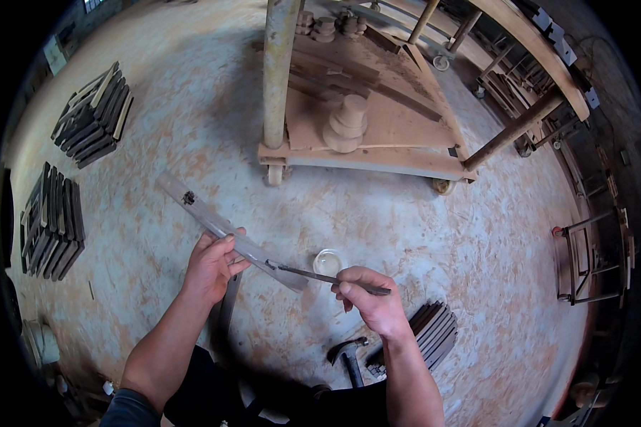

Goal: The person walks through a workshop, stacks wooden slats on a table, and then applies glue to the ends of the slats using a brush. The person handles the wood pieces and a glue container while moving between workstations.

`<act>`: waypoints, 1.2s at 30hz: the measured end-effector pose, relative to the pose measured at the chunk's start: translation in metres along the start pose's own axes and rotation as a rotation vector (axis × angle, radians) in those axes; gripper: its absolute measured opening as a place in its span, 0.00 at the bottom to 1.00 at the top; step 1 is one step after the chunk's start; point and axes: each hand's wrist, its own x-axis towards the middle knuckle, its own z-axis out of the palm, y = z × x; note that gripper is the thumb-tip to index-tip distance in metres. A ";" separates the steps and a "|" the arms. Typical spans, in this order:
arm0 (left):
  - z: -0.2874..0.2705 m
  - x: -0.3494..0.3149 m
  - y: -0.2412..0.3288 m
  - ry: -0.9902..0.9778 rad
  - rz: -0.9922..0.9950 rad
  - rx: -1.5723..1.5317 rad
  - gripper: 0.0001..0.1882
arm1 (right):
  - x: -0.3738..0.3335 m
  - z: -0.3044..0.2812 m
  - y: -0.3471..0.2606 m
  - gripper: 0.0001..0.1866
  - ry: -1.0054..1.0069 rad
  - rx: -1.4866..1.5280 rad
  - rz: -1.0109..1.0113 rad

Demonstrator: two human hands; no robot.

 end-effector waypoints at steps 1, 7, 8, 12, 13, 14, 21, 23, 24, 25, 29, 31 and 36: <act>0.001 -0.001 0.001 -0.001 -0.001 0.001 0.17 | 0.000 0.001 0.001 0.06 0.001 -0.029 0.004; -0.002 -0.002 -0.001 0.044 -0.003 0.069 0.17 | -0.002 0.018 0.000 0.05 -0.002 -0.335 -0.068; -0.001 -0.002 -0.002 0.052 -0.002 0.088 0.17 | -0.004 0.023 -0.002 0.04 -0.017 -0.411 -0.151; 0.000 -0.004 -0.004 0.050 0.027 0.125 0.17 | -0.005 0.038 -0.006 0.06 -0.078 -0.519 -0.291; 0.000 -0.005 -0.005 0.049 0.038 0.131 0.17 | -0.004 0.036 -0.003 0.06 -0.092 -0.530 -0.296; 0.000 -0.005 -0.004 0.048 0.049 0.137 0.17 | -0.004 0.035 -0.003 0.06 -0.092 -0.489 -0.201; 0.003 -0.012 0.002 -0.046 0.060 0.197 0.24 | -0.002 0.022 -0.008 0.07 -0.095 -0.323 0.050; 0.001 -0.011 0.001 -0.053 0.081 0.185 0.20 | -0.002 0.022 -0.007 0.07 -0.114 -0.335 0.038; -0.001 -0.010 0.000 -0.053 0.079 0.183 0.20 | -0.002 0.021 -0.009 0.06 -0.122 -0.367 0.060; -0.002 -0.010 0.000 -0.054 0.077 0.181 0.21 | -0.002 0.021 -0.010 0.06 -0.129 -0.399 0.081; 0.003 -0.010 0.000 -0.017 0.064 0.200 0.20 | -0.006 0.033 -0.007 0.06 -0.172 -0.640 -0.337; 0.001 -0.009 -0.002 0.001 0.094 0.250 0.22 | -0.009 0.048 -0.009 0.08 -0.189 -0.752 -0.476; 0.008 -0.011 -0.001 0.076 0.121 0.340 0.17 | -0.012 0.058 -0.011 0.08 -0.229 -0.867 -0.467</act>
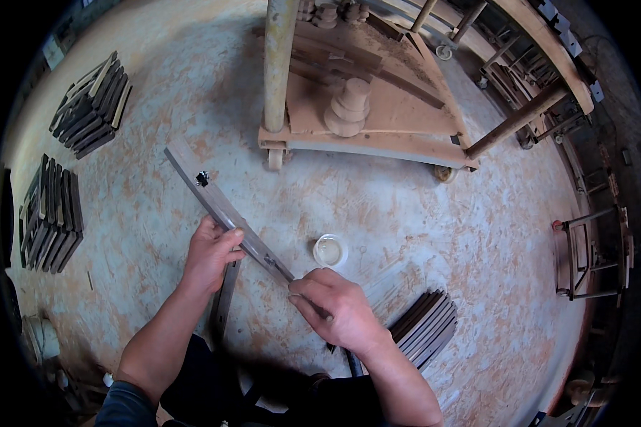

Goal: The person walks through a workshop, stacks wooden slats on a table, and then applies glue to the ends of the slats using a brush. The person handles the wood pieces and a glue container while moving between workstations.

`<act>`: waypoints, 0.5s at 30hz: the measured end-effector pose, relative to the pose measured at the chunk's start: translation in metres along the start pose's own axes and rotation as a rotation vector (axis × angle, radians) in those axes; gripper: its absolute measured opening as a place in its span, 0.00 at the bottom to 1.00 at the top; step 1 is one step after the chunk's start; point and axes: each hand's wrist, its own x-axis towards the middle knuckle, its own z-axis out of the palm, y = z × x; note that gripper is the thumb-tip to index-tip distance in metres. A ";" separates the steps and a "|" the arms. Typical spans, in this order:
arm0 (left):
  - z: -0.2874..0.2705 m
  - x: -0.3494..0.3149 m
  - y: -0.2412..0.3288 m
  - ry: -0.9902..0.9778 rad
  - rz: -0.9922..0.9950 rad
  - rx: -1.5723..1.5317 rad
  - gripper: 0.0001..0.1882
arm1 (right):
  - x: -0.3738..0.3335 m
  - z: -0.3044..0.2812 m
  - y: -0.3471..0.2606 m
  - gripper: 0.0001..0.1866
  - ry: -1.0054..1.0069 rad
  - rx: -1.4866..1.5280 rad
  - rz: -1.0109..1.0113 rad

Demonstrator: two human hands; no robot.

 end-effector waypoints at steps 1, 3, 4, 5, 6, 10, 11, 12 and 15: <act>0.001 0.000 0.001 0.002 -0.002 0.018 0.17 | 0.000 0.003 0.009 0.08 0.039 0.038 -0.027; 0.000 0.001 0.001 -0.025 -0.010 0.022 0.18 | -0.001 0.004 0.019 0.07 0.095 0.220 0.159; -0.003 0.004 0.000 -0.053 -0.015 0.008 0.19 | -0.002 0.002 0.021 0.07 0.111 0.363 0.371; -0.005 0.005 0.000 -0.081 -0.021 -0.005 0.20 | -0.003 0.000 0.024 0.07 0.126 0.504 0.585; -0.006 0.005 0.000 -0.092 -0.025 -0.008 0.20 | -0.003 -0.004 0.030 0.09 0.127 0.568 0.598; -0.004 0.007 0.004 -0.108 -0.071 -0.020 0.20 | -0.004 -0.010 0.049 0.12 0.162 0.732 0.599; -0.004 0.007 0.005 -0.105 -0.089 -0.023 0.19 | -0.003 -0.009 0.049 0.13 0.160 0.734 0.609; -0.005 0.009 0.004 -0.102 -0.095 -0.040 0.19 | -0.003 -0.009 0.049 0.13 0.158 0.735 0.619; -0.011 0.014 0.000 -0.096 -0.119 -0.092 0.18 | -0.003 -0.012 0.055 0.13 0.222 0.785 0.583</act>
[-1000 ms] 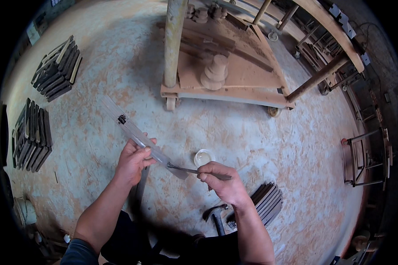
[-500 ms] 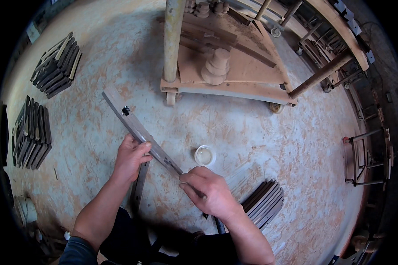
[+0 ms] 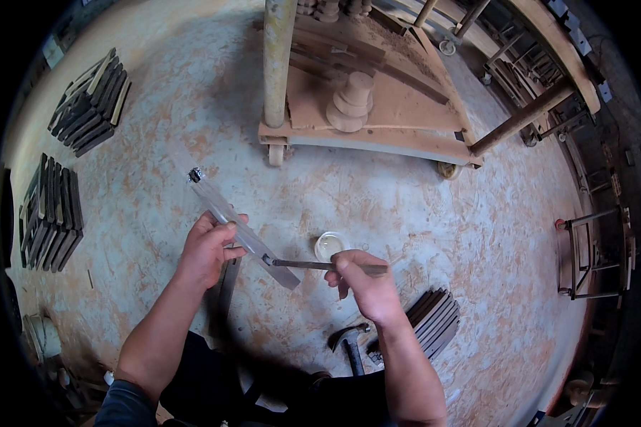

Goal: The person walks through a workshop, stacks wooden slats on a table, and then applies glue to the ends of the slats using a brush. The person handles the wood pieces and a glue container while moving between workstations.

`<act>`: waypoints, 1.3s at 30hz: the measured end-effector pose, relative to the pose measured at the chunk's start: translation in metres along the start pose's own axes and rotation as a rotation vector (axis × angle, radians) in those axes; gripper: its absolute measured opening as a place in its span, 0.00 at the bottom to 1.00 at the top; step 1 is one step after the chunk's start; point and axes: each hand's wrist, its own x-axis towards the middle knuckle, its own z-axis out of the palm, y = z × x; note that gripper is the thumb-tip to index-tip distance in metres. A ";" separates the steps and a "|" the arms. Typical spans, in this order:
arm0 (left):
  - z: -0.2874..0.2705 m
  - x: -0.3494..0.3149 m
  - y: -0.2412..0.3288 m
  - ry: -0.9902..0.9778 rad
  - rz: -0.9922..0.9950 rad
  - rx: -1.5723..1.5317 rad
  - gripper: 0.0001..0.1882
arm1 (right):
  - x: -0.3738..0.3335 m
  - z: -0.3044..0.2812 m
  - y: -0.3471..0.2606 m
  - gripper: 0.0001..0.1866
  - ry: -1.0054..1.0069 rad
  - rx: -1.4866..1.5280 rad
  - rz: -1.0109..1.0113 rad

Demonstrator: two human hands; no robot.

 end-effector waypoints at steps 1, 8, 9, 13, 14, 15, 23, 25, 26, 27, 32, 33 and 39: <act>-0.001 0.001 0.000 -0.001 -0.012 -0.018 0.18 | 0.000 -0.002 -0.001 0.12 0.001 0.048 -0.012; -0.004 0.009 -0.002 -0.013 -0.071 -0.079 0.18 | 0.008 -0.007 0.008 0.12 -0.021 0.097 0.007; -0.004 0.009 -0.002 -0.010 -0.073 -0.080 0.17 | 0.008 -0.007 0.006 0.12 -0.011 0.112 0.001; -0.003 0.011 0.000 -0.010 -0.090 -0.086 0.17 | 0.012 -0.011 0.005 0.11 0.034 0.097 -0.010; -0.003 0.012 0.000 -0.013 -0.096 -0.089 0.17 | 0.012 -0.012 0.006 0.11 0.037 0.093 0.000; -0.004 0.013 -0.001 -0.015 -0.089 -0.118 0.17 | 0.014 -0.013 0.008 0.11 0.038 0.089 0.010; -0.036 0.032 0.015 0.104 -0.108 0.070 0.15 | 0.019 -0.028 0.015 0.13 0.161 0.113 -0.125; -0.070 0.049 0.016 0.157 -0.046 0.339 0.16 | 0.023 -0.033 0.015 0.12 0.262 0.029 -0.065; -0.093 0.058 0.012 0.193 -0.006 0.514 0.17 | 0.025 -0.035 0.017 0.11 0.276 0.074 -0.057; -0.113 0.064 0.007 0.231 0.029 0.688 0.19 | 0.029 -0.041 0.021 0.12 0.260 0.091 -0.046; -0.193 0.051 -0.060 0.350 0.083 1.330 0.22 | 0.038 -0.050 0.035 0.13 0.325 -0.020 -0.021; -0.204 0.044 -0.081 0.334 0.032 1.374 0.22 | 0.037 -0.052 0.038 0.13 0.356 -0.046 -0.016; -0.236 0.013 -0.179 0.401 0.010 1.525 0.23 | 0.030 -0.065 0.053 0.12 0.457 -0.144 0.011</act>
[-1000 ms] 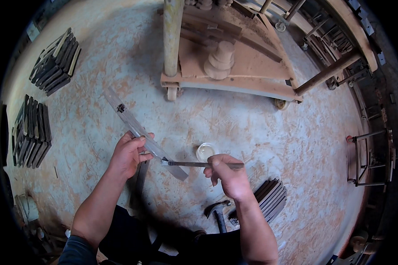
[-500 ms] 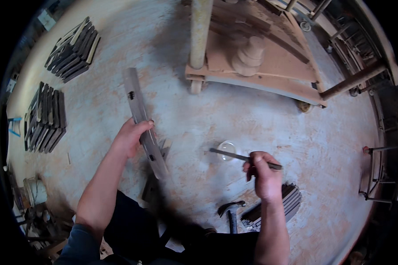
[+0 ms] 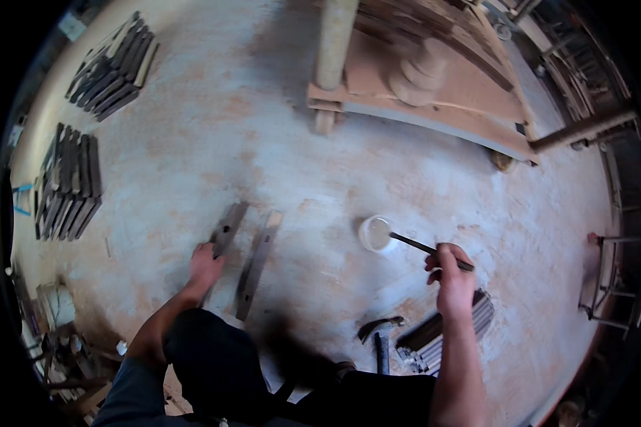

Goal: The person walks through a workshop, stacks wooden slats on a table, and then applies glue to the ends of the slats using a brush. The person handles the wood pieces and a glue container while moving between workstations.

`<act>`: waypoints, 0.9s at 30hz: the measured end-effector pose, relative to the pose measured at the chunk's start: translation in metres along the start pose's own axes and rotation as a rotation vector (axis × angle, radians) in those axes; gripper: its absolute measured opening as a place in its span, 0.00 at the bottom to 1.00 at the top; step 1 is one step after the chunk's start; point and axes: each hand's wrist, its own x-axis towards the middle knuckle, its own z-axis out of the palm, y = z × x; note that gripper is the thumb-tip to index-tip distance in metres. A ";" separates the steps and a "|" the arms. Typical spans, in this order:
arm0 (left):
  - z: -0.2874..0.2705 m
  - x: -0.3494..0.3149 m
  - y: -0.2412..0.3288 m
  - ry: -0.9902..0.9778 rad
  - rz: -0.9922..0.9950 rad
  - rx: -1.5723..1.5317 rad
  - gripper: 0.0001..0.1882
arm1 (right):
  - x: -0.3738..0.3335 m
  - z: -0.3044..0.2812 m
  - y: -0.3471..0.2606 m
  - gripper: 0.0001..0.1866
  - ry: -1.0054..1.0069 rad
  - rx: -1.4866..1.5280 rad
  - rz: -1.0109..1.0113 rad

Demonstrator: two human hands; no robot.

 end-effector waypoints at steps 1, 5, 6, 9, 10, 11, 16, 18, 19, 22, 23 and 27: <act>0.003 -0.001 -0.002 -0.040 -0.023 0.045 0.23 | 0.005 -0.002 0.008 0.13 -0.005 -0.043 -0.001; 0.008 -0.007 0.010 0.074 0.050 0.224 0.24 | 0.015 0.009 0.032 0.13 -0.038 -0.133 0.042; 0.006 -0.010 0.020 0.104 0.157 0.155 0.24 | 0.018 0.009 0.043 0.14 -0.016 -0.177 0.057; -0.016 -0.018 0.059 -0.081 0.295 -0.013 0.25 | 0.024 0.013 0.068 0.15 -0.086 -0.306 0.019; -0.015 -0.021 0.071 -0.203 0.255 0.004 0.26 | 0.027 0.020 0.073 0.15 -0.121 -0.345 0.000; -0.013 -0.027 0.080 -0.324 0.215 0.021 0.26 | 0.028 0.023 0.076 0.16 -0.132 -0.371 0.000; 0.011 -0.028 0.083 -0.442 0.091 0.097 0.28 | 0.036 0.040 0.080 0.15 -0.140 -0.385 -0.003; 0.023 -0.026 0.079 -0.409 0.057 0.075 0.27 | 0.042 0.041 0.084 0.16 -0.111 -0.366 0.031; 0.023 -0.024 0.074 -0.416 0.085 0.002 0.25 | 0.046 0.038 0.091 0.16 -0.115 -0.366 0.016; 0.007 -0.023 0.064 -0.394 0.161 -0.089 0.24 | 0.053 0.035 0.105 0.17 -0.133 -0.365 0.041; -0.004 -0.022 0.063 -0.390 0.159 -0.126 0.23 | 0.054 0.033 0.107 0.17 -0.139 -0.365 0.057; -0.079 -0.010 0.083 -0.398 0.091 -0.356 0.21 | 0.057 0.032 0.087 0.17 -0.101 -0.140 0.222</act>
